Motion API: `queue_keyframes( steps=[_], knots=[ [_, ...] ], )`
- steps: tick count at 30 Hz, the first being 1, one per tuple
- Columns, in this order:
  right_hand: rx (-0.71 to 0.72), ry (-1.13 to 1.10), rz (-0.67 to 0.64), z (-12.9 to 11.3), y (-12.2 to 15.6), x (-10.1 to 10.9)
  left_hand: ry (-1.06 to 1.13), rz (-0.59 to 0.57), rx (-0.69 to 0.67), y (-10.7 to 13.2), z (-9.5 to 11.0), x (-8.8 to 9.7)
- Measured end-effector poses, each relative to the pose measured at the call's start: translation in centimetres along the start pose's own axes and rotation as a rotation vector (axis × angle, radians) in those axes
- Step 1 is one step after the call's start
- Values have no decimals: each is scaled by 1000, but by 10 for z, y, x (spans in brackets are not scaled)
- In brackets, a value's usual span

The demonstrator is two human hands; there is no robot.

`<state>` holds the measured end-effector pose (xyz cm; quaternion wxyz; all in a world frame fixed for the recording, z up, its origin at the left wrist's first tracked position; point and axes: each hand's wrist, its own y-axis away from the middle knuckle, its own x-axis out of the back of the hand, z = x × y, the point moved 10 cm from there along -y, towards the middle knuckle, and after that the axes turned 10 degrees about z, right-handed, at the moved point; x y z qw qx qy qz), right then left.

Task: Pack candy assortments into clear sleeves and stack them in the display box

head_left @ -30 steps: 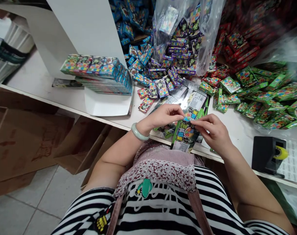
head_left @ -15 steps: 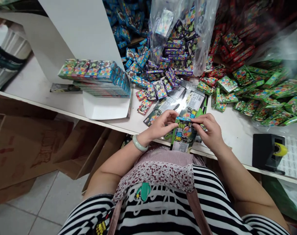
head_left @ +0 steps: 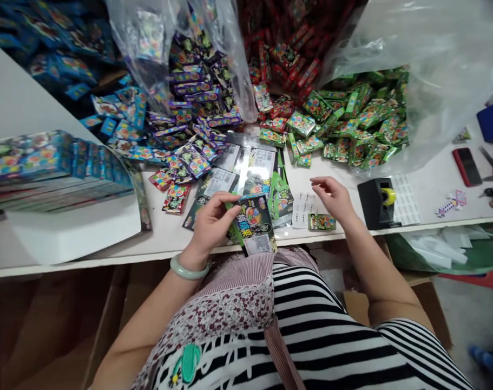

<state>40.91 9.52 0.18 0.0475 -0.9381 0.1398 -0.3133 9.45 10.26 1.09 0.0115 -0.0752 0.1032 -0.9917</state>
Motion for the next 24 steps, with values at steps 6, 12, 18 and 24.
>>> queue_keyframes(
  steps=[6,12,18,24],
  knots=[
    [-105,297,-141,50,-4,6,22,-30,88,0,-7,-11],
    [-192,267,-151,65,1,-5,29,-20,55,-1,2,-10],
    [-443,-165,-128,69,3,9,28,0,-29,-2,12,-16],
    [60,-312,-401,-92,-5,-30,-31,-59,-113,-1,23,-28]
  ],
)
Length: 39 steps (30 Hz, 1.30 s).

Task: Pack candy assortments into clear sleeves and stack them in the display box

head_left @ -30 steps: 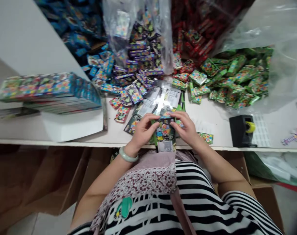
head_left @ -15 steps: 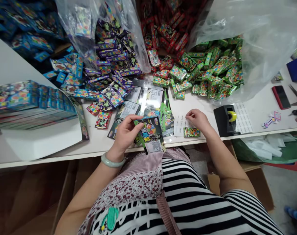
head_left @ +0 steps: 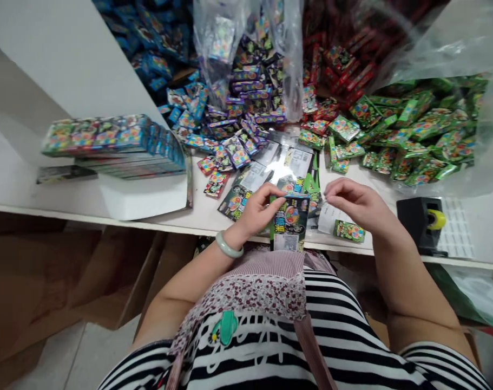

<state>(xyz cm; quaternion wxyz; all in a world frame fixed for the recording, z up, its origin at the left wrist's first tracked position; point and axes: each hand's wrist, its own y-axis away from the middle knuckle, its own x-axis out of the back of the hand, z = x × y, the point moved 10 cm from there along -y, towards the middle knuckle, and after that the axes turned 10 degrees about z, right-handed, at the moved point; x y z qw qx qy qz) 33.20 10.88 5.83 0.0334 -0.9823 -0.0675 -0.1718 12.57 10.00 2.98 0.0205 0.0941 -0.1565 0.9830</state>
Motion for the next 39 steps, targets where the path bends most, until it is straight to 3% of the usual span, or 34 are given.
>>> queue_keyframes(
  steps=[3,7,10,16,23,26,28,31,33,35,36,37,39],
  knots=[
    [149,57,-148,-44,-17,-47,-25,-26,-6,2,3,0],
    [84,172,-266,-37,-34,-80,13,-36,-20,4,6,3],
    [-9,210,-300,-24,-38,-87,39,-39,-18,3,5,5],
    [-65,259,-323,-22,-41,-89,75,-28,23,-1,0,4],
    [-154,311,-318,-11,-48,-87,59,72,6,-1,-2,2],
    [-294,134,-299,2,-47,-91,58,129,38,0,-6,7],
    [-469,-70,-338,14,-41,-100,118,137,96,4,-11,7],
    [-759,-262,-434,28,-23,-114,256,30,208,18,-16,-5],
    [-839,-285,-479,29,-16,-115,310,-62,225,28,-10,-8],
    [-789,-289,-477,24,-20,-107,315,-76,193,32,4,8],
    [-732,-291,-452,21,-26,-101,288,-34,159,30,13,26],
    [-664,-298,-396,19,-34,-91,241,43,115,26,24,52],
    [-546,-306,-273,19,-50,-72,58,305,-55,16,55,125]
  ],
)
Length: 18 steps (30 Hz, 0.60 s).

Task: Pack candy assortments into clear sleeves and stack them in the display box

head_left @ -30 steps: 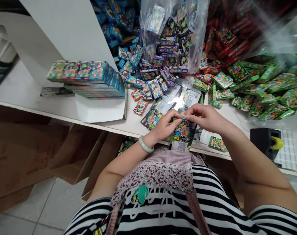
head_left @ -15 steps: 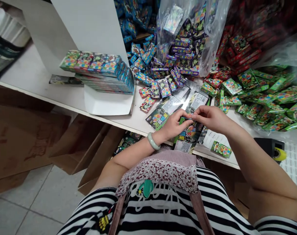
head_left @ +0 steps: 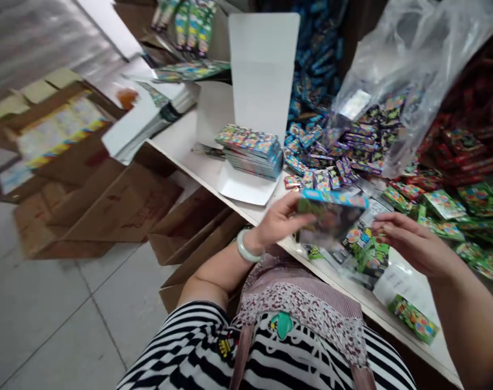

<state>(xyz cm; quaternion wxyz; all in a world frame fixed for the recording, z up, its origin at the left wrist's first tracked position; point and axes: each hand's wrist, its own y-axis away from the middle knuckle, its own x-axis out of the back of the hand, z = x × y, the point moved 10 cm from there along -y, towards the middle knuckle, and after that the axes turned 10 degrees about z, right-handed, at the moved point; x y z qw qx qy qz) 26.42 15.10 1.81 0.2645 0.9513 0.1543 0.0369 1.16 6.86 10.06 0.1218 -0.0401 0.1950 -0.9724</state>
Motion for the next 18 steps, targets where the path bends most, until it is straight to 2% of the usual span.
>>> queue_keyframes(
  steps=[2,3,4,5,6,9,10,12,15,18],
  knots=[
    [84,-20,94,-2,-6,17,-232,324,-263,-30,42,74],
    [107,-17,128,1,-8,21,-359,458,-379,-43,59,106],
    [125,1,148,5,-10,21,-401,500,-408,-61,62,130],
    [141,36,152,10,-11,17,-445,486,-416,-80,59,147],
    [159,81,143,15,-11,10,-579,435,-453,-99,53,156],
    [223,234,46,26,-7,-22,-864,247,-395,-142,0,172],
    [244,272,13,28,-5,-30,-909,182,-343,-149,-22,174],
    [283,320,-17,32,-2,-37,-986,94,-300,-147,-53,173],
    [305,407,8,39,-5,-23,-1106,50,-308,-128,-68,166],
    [339,605,121,39,-19,7,-1104,89,-318,-110,-60,148]
  ],
)
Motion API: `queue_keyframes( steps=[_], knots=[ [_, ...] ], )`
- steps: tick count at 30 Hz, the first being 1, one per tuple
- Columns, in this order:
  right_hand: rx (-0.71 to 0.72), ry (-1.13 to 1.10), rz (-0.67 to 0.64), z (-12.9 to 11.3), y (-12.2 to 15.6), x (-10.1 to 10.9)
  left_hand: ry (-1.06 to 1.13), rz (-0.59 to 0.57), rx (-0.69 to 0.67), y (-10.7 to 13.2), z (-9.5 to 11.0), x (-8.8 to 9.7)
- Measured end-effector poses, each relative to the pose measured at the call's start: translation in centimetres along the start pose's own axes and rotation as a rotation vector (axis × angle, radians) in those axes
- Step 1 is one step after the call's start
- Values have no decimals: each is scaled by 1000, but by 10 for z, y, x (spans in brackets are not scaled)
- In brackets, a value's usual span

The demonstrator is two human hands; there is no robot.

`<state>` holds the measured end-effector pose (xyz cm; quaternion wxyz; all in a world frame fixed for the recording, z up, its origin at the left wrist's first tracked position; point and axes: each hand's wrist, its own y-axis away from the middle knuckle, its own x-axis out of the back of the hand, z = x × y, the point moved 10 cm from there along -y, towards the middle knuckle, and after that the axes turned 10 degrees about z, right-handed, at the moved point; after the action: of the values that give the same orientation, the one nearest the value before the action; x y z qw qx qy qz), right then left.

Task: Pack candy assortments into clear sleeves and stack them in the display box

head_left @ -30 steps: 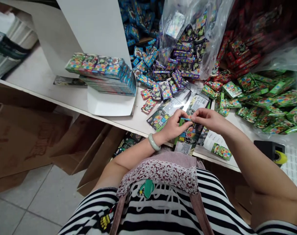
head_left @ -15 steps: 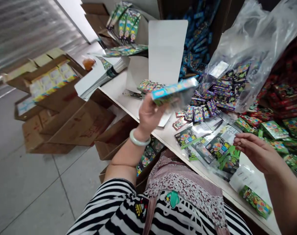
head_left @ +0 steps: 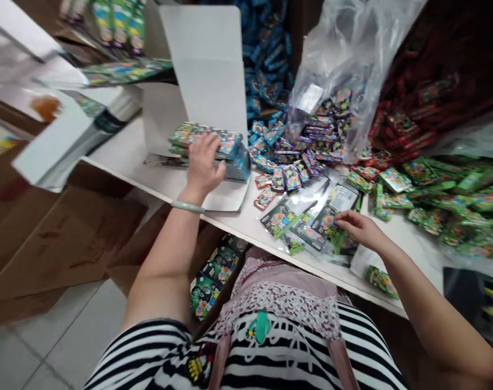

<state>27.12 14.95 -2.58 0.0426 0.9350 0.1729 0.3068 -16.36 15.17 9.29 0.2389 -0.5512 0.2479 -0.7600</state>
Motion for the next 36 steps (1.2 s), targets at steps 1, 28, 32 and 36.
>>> queue_keyframes(
  steps=[1,28,32,36],
  knots=[
    [22,94,71,4,-8,10,15,33,3,4,15,0],
    [-20,-273,-86,-65,2,73,685,-283,-214,54,279,-67],
    [-9,-350,-16,-61,2,70,507,-335,-320,66,290,-65],
    [37,-402,-31,-71,2,56,486,-404,-269,76,279,-77]
  ],
)
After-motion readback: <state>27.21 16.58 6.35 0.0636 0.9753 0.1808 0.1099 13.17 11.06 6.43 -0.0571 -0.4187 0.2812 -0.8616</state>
